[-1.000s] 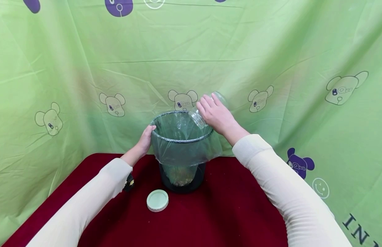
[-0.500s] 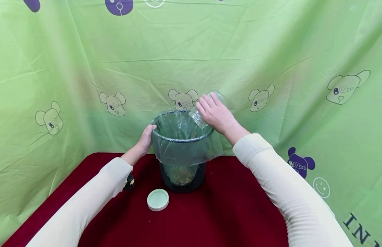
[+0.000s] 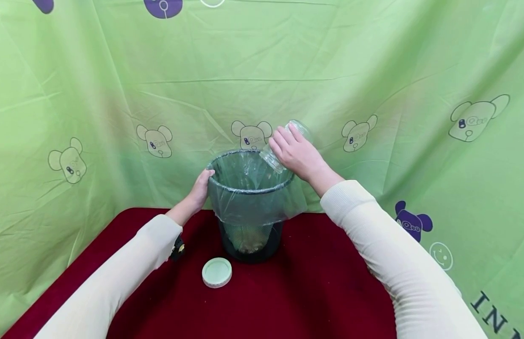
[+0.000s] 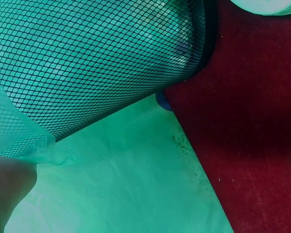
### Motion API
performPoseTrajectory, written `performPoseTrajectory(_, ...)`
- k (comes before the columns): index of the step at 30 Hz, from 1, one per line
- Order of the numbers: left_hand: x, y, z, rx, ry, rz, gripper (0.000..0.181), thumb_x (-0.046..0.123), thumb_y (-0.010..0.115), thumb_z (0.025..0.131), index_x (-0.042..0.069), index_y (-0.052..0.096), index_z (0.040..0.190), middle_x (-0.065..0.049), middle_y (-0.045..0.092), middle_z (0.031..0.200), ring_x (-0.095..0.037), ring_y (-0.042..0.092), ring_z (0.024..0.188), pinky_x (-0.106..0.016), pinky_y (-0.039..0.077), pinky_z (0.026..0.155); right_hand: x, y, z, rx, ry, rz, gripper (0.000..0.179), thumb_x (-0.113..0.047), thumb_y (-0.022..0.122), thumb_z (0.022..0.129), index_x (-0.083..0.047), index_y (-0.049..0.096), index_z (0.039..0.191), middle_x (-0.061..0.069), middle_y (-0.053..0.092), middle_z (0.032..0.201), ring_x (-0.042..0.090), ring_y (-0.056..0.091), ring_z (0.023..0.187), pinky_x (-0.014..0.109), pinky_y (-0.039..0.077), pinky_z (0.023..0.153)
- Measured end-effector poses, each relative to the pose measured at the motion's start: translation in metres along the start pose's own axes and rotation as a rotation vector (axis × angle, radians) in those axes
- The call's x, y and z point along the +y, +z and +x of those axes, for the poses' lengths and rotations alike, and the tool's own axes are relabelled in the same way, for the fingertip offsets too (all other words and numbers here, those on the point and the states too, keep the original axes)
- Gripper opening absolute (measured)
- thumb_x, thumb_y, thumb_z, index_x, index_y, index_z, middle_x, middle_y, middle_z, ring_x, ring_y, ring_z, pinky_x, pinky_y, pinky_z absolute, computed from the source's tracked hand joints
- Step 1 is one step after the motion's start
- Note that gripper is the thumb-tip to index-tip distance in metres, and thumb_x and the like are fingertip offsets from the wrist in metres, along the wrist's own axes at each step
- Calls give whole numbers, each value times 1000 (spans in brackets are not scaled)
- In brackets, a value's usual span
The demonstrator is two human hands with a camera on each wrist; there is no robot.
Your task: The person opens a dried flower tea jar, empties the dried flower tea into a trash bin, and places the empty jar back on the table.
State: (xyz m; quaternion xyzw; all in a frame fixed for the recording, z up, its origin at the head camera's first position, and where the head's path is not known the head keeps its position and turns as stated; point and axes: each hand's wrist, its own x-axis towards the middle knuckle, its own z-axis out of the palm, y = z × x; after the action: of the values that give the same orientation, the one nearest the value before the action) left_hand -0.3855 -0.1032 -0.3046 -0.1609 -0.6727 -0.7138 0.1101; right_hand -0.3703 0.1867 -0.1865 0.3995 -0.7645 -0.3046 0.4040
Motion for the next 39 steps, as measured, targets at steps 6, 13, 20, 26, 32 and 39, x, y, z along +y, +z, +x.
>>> performPoseTrajectory(6, 1, 0, -1, -1, 3, 11, 53, 26, 39, 89, -9, 42, 128, -25, 43, 133, -36, 37, 124, -43, 28, 105, 0, 1, 1, 18, -17, -18, 52, 13, 59, 82, 10, 46, 132, 27, 48, 133, 42, 40, 128, 53, 24, 111)
performPoseTrajectory(13, 3, 1, -2, -3, 0, 9, 54, 27, 39, 89, -10, 41, 128, -27, 42, 133, -39, 36, 125, -43, 29, 103, 1, 1, 2, 59, -32, -40, 50, 11, 59, 83, 9, 47, 131, 27, 49, 132, 41, 42, 127, 52, 25, 110)
performPoseTrajectory(20, 3, 0, -2, 3, -2, 19, 55, 28, 40, 89, -8, 42, 130, -26, 42, 134, -38, 36, 125, -43, 28, 104, -1, 1, 2, 67, -45, -71, 47, 8, 55, 86, 7, 49, 132, 25, 50, 133, 40, 42, 128, 51, 23, 111)
performPoseTrajectory(26, 1, 0, -1, 6, -3, 9, 55, 28, 41, 89, -8, 43, 131, -25, 43, 134, -35, 38, 124, -42, 28, 104, -2, -1, 3, 29, -55, -98, 46, 5, 51, 89, 4, 49, 135, 24, 49, 137, 38, 40, 131, 50, 20, 113)
performPoseTrajectory(32, -1, 0, 1, 9, -1, 4, 53, 27, 41, 90, -8, 43, 131, -24, 44, 134, -32, 39, 122, -40, 29, 103, -2, -2, 4, 3, -66, -119, 48, 4, 53, 89, 2, 48, 137, 23, 47, 140, 37, 38, 133, 50, 17, 113)
performPoseTrajectory(39, -1, -1, 1, 7, 5, 6, 55, 27, 41, 89, -8, 43, 132, -25, 44, 134, -32, 39, 121, -41, 29, 103, -3, -1, 6, 45, -90, -155, 49, 4, 57, 88, 0, 50, 136, 22, 47, 140, 36, 38, 133, 49, 18, 113)
